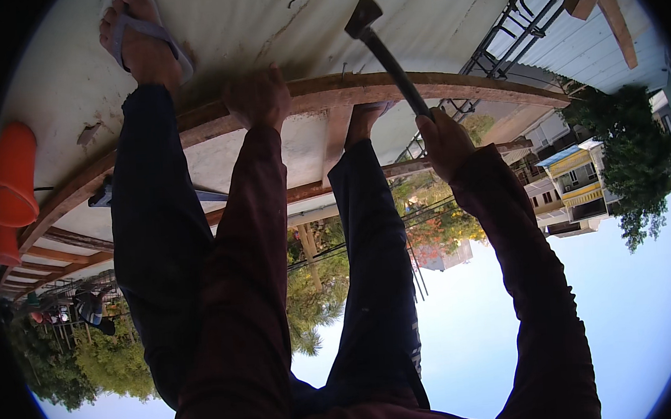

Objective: The person assembles a wooden roof frame on a rooftop. They use a hand saw to cut wooden planks, then hammer nails to secure the pieces together. The person moves along the structure to attach multiple planks.

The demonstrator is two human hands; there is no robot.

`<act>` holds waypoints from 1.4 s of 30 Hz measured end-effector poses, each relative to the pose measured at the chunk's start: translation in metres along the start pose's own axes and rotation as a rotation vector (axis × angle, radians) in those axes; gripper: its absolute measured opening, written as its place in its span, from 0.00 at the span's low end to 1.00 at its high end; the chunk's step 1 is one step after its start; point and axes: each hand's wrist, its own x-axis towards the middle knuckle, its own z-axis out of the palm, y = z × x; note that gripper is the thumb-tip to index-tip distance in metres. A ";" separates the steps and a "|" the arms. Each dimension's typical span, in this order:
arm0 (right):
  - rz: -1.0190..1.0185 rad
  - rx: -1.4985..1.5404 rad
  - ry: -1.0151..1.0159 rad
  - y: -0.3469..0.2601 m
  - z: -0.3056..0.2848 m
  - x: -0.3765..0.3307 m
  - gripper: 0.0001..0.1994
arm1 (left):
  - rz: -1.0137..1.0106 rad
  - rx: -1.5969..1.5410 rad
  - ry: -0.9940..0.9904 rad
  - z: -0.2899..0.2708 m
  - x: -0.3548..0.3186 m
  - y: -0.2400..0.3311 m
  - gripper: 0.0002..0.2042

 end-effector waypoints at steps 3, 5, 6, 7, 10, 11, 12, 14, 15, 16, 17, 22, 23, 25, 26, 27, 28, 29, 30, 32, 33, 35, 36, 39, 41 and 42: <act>-0.112 0.054 -0.154 0.030 -0.009 -0.005 0.19 | 0.005 0.019 0.202 0.021 0.010 -0.008 0.28; -0.047 0.570 0.026 -0.027 -0.061 -0.023 0.10 | -0.047 0.089 0.140 0.034 -0.003 -0.007 0.29; -0.234 0.778 0.124 -0.041 -0.082 -0.027 0.12 | -0.120 0.051 -0.069 0.025 -0.003 -0.003 0.30; -0.506 0.905 0.136 -0.052 -0.108 -0.013 0.14 | -0.243 0.031 -0.095 0.014 -0.029 0.003 0.30; -0.628 1.217 0.367 -0.080 -0.098 0.003 0.19 | -0.203 0.072 -0.141 -0.003 -0.018 0.005 0.29; -0.523 1.117 0.474 -0.080 -0.079 -0.002 0.19 | -0.176 0.080 -0.127 -0.003 -0.015 0.004 0.29; -0.296 0.714 0.442 -0.038 -0.035 -0.002 0.19 | -0.086 0.090 -0.128 -0.004 -0.001 0.004 0.29; -0.173 -0.024 -0.076 0.035 0.026 0.004 0.20 | -0.016 0.043 0.001 0.003 -0.003 -0.001 0.29; -0.226 0.017 -0.118 0.027 0.002 0.006 0.19 | -0.078 0.009 0.163 0.015 -0.028 -0.006 0.30; -0.127 0.307 -0.123 0.006 -0.007 -0.008 0.18 | 0.080 0.005 0.298 0.026 0.002 -0.010 0.30; -0.104 0.562 -0.064 -0.016 -0.030 -0.011 0.18 | 0.049 0.058 0.220 0.025 0.018 -0.010 0.30; -0.659 1.280 0.194 -0.081 -0.135 0.009 0.19 | -0.127 0.096 -0.108 0.001 -0.017 0.003 0.29; -0.575 1.130 0.292 -0.077 -0.126 0.011 0.19 | -0.125 0.110 -0.134 -0.002 -0.010 0.004 0.29; -0.387 0.622 0.430 -0.051 -0.065 0.005 0.21 | -0.084 0.073 -0.063 0.005 -0.008 -0.001 0.29; -0.216 0.311 0.503 -0.033 -0.019 -0.006 0.23 | 0.027 0.067 -0.040 0.011 0.004 -0.003 0.28; -0.047 -0.035 0.001 0.001 0.008 -0.007 0.23 | 0.050 0.064 -0.026 0.008 0.002 -0.005 0.29; -0.110 -0.048 -0.134 0.003 -0.011 -0.007 0.23 | -0.039 0.052 0.025 0.004 -0.022 -0.004 0.29; -0.115 0.014 -0.246 -0.001 -0.019 -0.002 0.23 | -0.034 0.072 0.065 0.007 -0.015 -0.005 0.29; -0.189 0.071 -0.163 -0.012 -0.039 0.001 0.22 | -0.053 0.095 0.238 0.018 -0.004 -0.005 0.29; -0.213 0.518 0.070 -0.060 -0.066 -0.015 0.18 | 0.044 0.129 0.504 0.048 -0.004 -0.013 0.29; -0.328 0.703 0.214 -0.072 -0.083 -0.014 0.19 | -0.095 0.083 -0.054 0.021 -0.007 -0.004 0.30; -0.546 1.146 0.405 -0.091 -0.111 0.007 0.19 | -0.083 0.082 -0.109 0.009 -0.006 0.000 0.30; -0.647 1.261 0.288 -0.079 -0.110 0.019 0.19 | -0.082 0.092 -0.131 0.008 -0.005 -0.002 0.30; -0.355 0.630 0.209 -0.018 -0.039 0.015 0.17 | -0.044 0.112 -0.205 0.014 -0.009 -0.007 0.28; -0.265 -0.151 -0.075 0.037 0.015 0.021 0.16 | 0.020 0.103 -0.221 0.015 -0.002 -0.010 0.26; -0.125 0.047 -0.237 0.017 -0.002 0.009 0.14 | 0.016 0.101 -0.112 0.017 -0.004 -0.005 0.26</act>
